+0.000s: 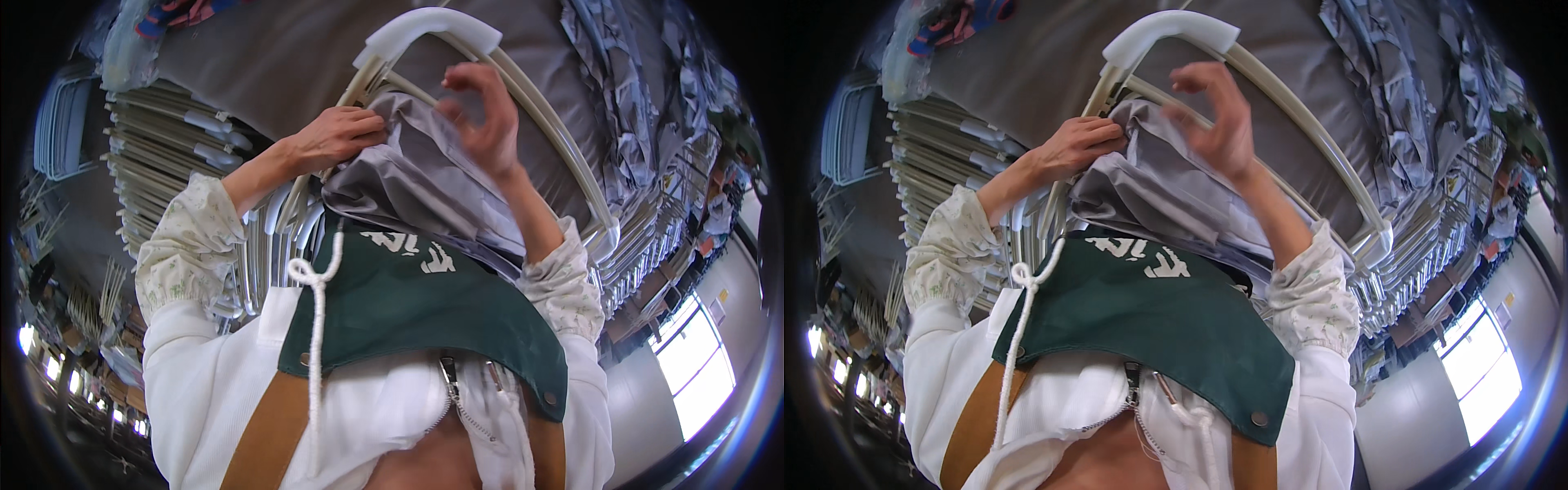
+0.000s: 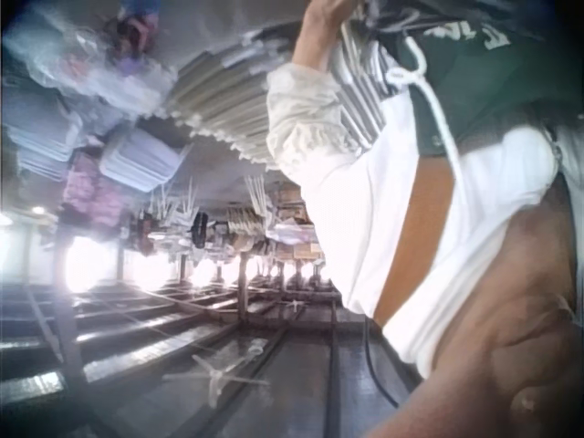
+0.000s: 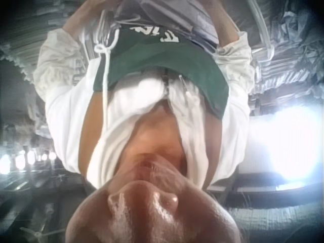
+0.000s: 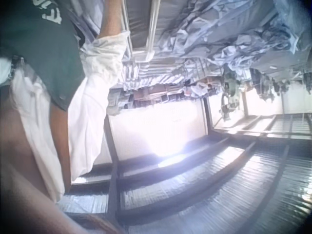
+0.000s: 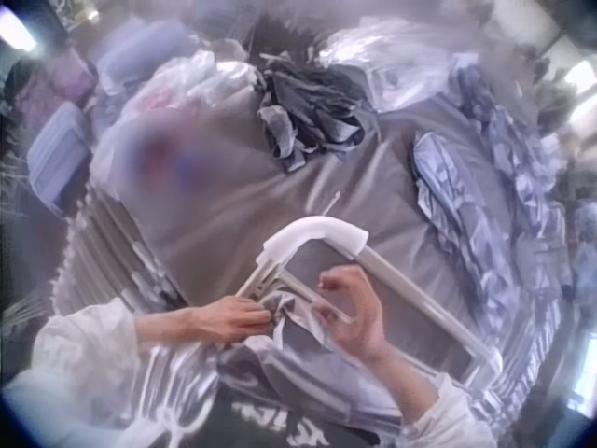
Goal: The person repeatedly picks up a white plastic clothes drying rack, places a gray garment on it, folds the garment, and then stacks the rack with the folded item onto a growing pile. This cycle is performed multiple times in a warehouse-like setting.
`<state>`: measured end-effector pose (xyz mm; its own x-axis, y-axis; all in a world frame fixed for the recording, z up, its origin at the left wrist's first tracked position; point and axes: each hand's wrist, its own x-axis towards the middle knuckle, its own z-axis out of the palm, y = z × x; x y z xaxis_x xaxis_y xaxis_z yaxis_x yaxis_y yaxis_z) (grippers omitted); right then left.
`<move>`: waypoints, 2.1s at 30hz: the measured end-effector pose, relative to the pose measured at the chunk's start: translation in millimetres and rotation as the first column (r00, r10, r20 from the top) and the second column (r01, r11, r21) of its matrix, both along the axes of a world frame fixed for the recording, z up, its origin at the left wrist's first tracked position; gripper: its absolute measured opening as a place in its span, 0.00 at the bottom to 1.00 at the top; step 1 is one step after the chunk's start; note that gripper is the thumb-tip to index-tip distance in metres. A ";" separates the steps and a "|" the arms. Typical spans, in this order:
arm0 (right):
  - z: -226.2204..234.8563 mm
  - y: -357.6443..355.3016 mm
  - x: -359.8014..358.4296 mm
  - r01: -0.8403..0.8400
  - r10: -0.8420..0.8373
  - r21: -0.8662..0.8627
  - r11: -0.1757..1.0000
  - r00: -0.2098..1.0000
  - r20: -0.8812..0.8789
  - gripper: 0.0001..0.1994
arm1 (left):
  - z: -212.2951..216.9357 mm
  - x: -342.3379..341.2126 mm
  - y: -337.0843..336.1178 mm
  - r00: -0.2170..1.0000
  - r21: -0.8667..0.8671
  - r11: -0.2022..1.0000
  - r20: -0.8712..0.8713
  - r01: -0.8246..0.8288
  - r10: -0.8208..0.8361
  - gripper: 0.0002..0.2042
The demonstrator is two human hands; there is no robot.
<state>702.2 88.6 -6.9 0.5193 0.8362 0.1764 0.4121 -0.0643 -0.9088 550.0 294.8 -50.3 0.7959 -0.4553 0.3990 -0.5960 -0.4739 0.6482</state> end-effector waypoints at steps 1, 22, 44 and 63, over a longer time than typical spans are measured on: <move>-1.1 -2.1 10.3 0.135 -0.155 -0.111 0.985 0.967 -0.204 0.07 | 2.6 -2.6 0.3 1.000 0.018 1.000 -0.002 0.006 -0.006 0.16; -21.0 -484.3 -2.5 0.355 -0.024 -0.569 0.742 0.861 0.507 0.16 | -4.6 43.1 -26.3 0.818 0.155 0.928 -0.439 -0.338 0.371 0.19; -31.9 -391.4 167.9 -0.223 0.119 -0.769 0.599 0.974 -0.191 0.16 | -18.8 19.6 -218.7 0.173 0.795 -0.022 0.159 -0.607 0.972 0.24; 283.7 -403.4 -222.7 0.188 0.222 -0.713 0.676 0.871 0.439 0.41 | 225.7 -163.7 -383.6 0.914 -0.872 -0.318 -0.404 -0.371 0.042 0.42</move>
